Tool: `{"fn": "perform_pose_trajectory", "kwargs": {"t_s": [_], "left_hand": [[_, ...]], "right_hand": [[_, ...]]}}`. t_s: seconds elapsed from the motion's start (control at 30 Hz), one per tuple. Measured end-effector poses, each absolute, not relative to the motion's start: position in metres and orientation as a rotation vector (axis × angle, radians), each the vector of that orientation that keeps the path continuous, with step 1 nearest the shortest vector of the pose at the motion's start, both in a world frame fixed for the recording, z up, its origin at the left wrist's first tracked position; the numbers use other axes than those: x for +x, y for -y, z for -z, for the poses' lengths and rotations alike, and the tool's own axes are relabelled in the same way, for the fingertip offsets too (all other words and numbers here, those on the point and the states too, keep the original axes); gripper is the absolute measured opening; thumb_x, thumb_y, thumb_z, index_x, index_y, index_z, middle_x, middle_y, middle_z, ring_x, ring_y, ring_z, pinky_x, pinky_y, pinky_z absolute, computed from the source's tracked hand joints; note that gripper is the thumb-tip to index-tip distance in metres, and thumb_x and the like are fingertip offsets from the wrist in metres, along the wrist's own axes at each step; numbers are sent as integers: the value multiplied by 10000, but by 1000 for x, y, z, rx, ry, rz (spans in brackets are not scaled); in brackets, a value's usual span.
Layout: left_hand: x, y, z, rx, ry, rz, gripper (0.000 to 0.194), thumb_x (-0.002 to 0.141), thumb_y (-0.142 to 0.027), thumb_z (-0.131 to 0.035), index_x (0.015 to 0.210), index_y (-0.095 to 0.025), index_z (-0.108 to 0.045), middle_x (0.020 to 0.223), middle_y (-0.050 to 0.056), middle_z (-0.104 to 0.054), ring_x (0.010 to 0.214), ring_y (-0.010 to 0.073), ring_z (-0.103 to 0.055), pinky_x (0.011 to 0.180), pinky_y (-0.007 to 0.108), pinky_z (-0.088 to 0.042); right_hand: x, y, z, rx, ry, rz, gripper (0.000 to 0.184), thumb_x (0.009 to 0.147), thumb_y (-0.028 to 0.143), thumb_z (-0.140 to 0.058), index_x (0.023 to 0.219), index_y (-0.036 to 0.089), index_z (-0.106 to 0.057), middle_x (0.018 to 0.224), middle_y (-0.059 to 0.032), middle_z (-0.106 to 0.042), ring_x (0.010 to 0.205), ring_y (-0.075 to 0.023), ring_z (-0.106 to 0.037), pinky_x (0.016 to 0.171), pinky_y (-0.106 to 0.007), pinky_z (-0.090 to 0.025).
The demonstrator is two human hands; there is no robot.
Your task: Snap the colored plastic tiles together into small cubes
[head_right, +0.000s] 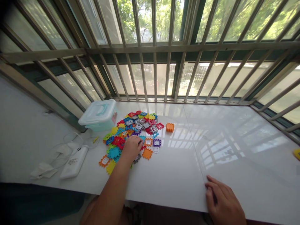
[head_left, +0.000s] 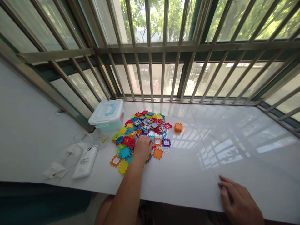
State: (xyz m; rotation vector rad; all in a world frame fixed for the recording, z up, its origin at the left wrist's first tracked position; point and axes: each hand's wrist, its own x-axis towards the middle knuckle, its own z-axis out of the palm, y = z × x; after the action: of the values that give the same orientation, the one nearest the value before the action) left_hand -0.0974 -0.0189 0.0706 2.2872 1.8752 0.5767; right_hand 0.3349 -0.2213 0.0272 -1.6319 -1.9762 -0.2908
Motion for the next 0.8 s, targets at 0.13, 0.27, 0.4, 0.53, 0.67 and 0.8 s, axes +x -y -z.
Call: {"fn": "perform_pose_trajectory", "kwargs": {"t_s": [0.13, 0.27, 0.4, 0.53, 0.67, 0.8], "left_hand": [[-98, 19, -71, 2270, -1851, -584, 140, 954, -152, -689, 986, -243, -791, 1128, 85, -770, 1139, 288, -648, 1054, 423, -492], [-98, 19, -74, 2242, -1864, -552, 110, 977, -183, -715, 986, -255, -797, 1136, 70, -773, 1130, 291, -649, 1040, 428, -503], [-96, 19, -72, 2254, -1923, -491, 79, 991, -201, -725, 957, -254, -774, 1172, 77, -753, 1165, 308, -640, 1041, 452, -504], [-93, 18, -64, 2282, -1895, -636, 80, 1011, -171, -677, 994, -233, -724, 1368, 110, -698, 1309, 317, -606, 1181, 495, -448], [-94, 14, -62, 2148, -1760, -954, 120, 1075, -191, -539, 1083, -218, -655, 1456, 169, -661, 1419, 306, -580, 1227, 484, -437], [-96, 13, -65, 1819, -1752, -1023, 233, 1148, -365, -420, 1168, -230, -609, 1119, 126, -758, 1024, 287, -735, 904, 422, -572]], "right_hand": [[334, 221, -29, -1628, 1977, 285, 207, 1010, 370, -589, 1106, 260, -737, 1278, -69, -799, 1128, -304, -730, 1091, -500, -530], [332, 221, -30, -1638, 1974, 287, 208, 1005, 367, -590, 1110, 263, -737, 1273, -68, -802, 1120, -304, -731, 1081, -497, -536], [331, 222, -32, -1646, 1962, 273, 205, 999, 363, -594, 1102, 264, -739, 1276, -69, -801, 1123, -307, -733, 1083, -497, -538], [330, 222, -33, -1641, 1956, 283, 200, 999, 360, -593, 1096, 264, -740, 1269, -63, -803, 1115, -301, -736, 1085, -495, -535], [331, 222, -32, -1639, 1957, 275, 204, 998, 366, -596, 1093, 261, -742, 1271, -69, -803, 1115, -303, -734, 1084, -494, -533], [331, 222, -31, -1644, 1949, 272, 205, 1000, 364, -597, 1095, 260, -746, 1273, -70, -804, 1121, -304, -735, 1087, -488, -532]]}}
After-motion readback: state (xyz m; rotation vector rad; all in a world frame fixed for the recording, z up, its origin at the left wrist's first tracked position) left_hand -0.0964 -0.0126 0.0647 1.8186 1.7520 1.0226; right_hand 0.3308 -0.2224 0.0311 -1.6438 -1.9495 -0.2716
